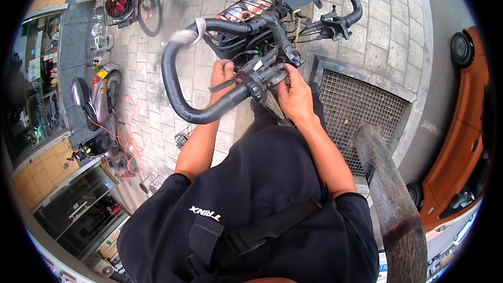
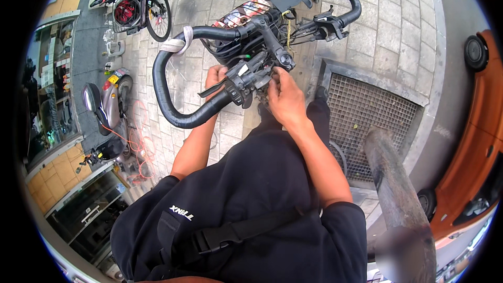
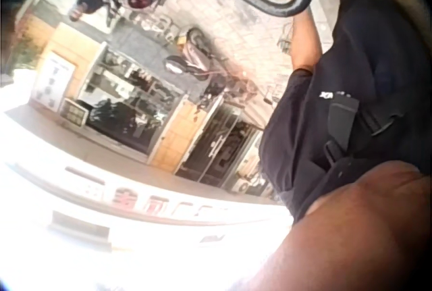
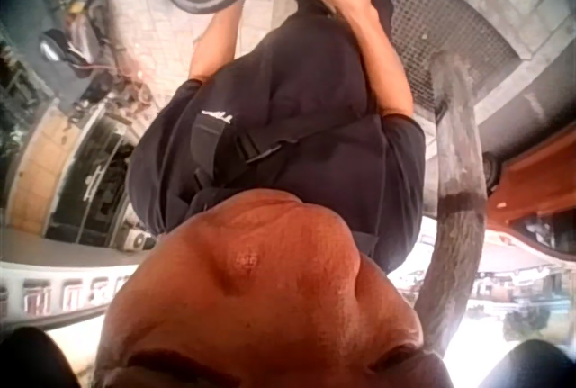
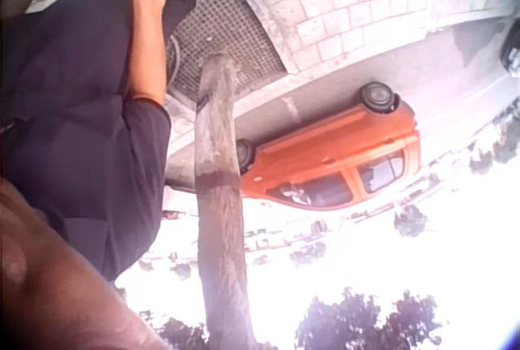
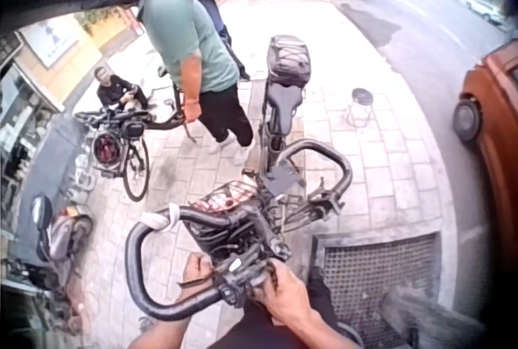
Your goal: The person adjusts and secures wires and components on a bicycle handlebar using zip ties and tools. They connect a digital display unit to the handlebar and test the connection while another person stands nearby.
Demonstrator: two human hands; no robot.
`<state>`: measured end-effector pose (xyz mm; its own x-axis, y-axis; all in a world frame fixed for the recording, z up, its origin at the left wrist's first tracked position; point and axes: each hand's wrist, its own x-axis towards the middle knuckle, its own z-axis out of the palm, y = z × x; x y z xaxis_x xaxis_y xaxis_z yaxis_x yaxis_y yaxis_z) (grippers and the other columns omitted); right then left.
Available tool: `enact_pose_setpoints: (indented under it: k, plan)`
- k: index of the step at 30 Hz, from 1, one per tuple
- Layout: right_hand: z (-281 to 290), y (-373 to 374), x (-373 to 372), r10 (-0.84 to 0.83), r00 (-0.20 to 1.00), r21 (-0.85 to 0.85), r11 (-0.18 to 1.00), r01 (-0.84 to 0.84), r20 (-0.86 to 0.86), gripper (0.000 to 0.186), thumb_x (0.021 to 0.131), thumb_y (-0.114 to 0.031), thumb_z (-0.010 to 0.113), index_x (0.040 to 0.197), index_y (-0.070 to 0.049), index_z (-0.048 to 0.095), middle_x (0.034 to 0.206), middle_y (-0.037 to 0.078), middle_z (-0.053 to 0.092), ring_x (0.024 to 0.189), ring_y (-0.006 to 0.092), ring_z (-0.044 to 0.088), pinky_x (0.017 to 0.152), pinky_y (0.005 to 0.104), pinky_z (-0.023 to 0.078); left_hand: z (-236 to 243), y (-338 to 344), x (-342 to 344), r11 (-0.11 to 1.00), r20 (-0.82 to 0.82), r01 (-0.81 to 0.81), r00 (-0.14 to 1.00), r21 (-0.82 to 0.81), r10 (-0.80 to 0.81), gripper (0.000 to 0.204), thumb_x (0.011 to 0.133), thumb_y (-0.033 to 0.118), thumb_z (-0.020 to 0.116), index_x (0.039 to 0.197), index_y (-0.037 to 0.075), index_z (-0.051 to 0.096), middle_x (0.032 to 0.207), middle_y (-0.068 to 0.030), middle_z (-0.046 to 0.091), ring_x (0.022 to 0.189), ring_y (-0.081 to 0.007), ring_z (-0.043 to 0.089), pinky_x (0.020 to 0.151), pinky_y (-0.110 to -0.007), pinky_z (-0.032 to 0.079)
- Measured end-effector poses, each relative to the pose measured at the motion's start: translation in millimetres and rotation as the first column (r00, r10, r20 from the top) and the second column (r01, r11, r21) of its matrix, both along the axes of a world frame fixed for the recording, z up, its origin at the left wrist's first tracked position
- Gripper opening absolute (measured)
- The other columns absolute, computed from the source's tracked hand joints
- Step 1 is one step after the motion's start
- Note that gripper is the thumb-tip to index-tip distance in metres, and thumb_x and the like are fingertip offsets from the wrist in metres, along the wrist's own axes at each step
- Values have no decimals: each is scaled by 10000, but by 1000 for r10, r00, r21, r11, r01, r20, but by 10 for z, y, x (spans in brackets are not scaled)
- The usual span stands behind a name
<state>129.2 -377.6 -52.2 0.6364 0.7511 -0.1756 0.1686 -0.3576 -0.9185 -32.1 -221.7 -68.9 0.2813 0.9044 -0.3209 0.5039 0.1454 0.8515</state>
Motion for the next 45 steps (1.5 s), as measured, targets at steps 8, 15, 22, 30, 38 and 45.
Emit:
enact_pose_setpoints:
  k: [8,15,22,30,38,45]
  plan:
    - [-181,-90,-276,208,978,-340,920,-195,0,263,948,-235,649,1056,2,682,966,286,710,923,468,688,814,494,535,-137,545,-1469,814,497,-173,716,-554,490,210,1080,265,518,914,137,506,775,16,487,713,-138,533,649,-330,513]
    - [-709,-195,-1066,179,911,-355,879,-318,-372,280,992,-215,641,1113,30,703,856,30,698,701,97,663,610,274,529,-173,477,-2127,780,765,148,371,-608,526,177,1078,245,548,959,114,551,850,-3,541,785,-168,565,788,-407,554]
    - [-476,320,-1660,26,803,-203,962,-182,-596,443,995,-183,662,1354,65,583,1054,112,710,845,136,689,675,267,561,-287,289,-2366,820,781,60,351,-570,517,171,1066,215,564,955,85,560,878,-35,564,818,-190,591,906,-497,566]
    - [-812,980,-1225,-252,588,-228,967,116,-768,308,1083,-281,523,1235,-18,573,1072,129,713,766,196,662,636,341,520,-241,109,-2272,799,802,154,274,-581,530,141,1072,204,560,988,93,578,892,-39,570,833,-186,611,933,-504,576]
    - [-931,979,-848,-413,665,-165,900,404,-622,220,1062,-244,567,1084,-31,618,853,88,682,622,153,604,530,304,509,-278,-112,-1934,792,806,186,264,-581,529,129,1086,204,543,1039,89,577,929,-31,578,859,-150,619,1005,-486,556]
    - [-329,738,-1438,-277,810,-40,953,301,-516,267,1059,-240,561,1068,21,613,847,121,698,570,156,613,503,317,542,-394,-356,-1923,792,769,156,407,-591,494,135,1090,210,538,1043,86,565,949,-24,578,876,-146,629,974,-459,568]
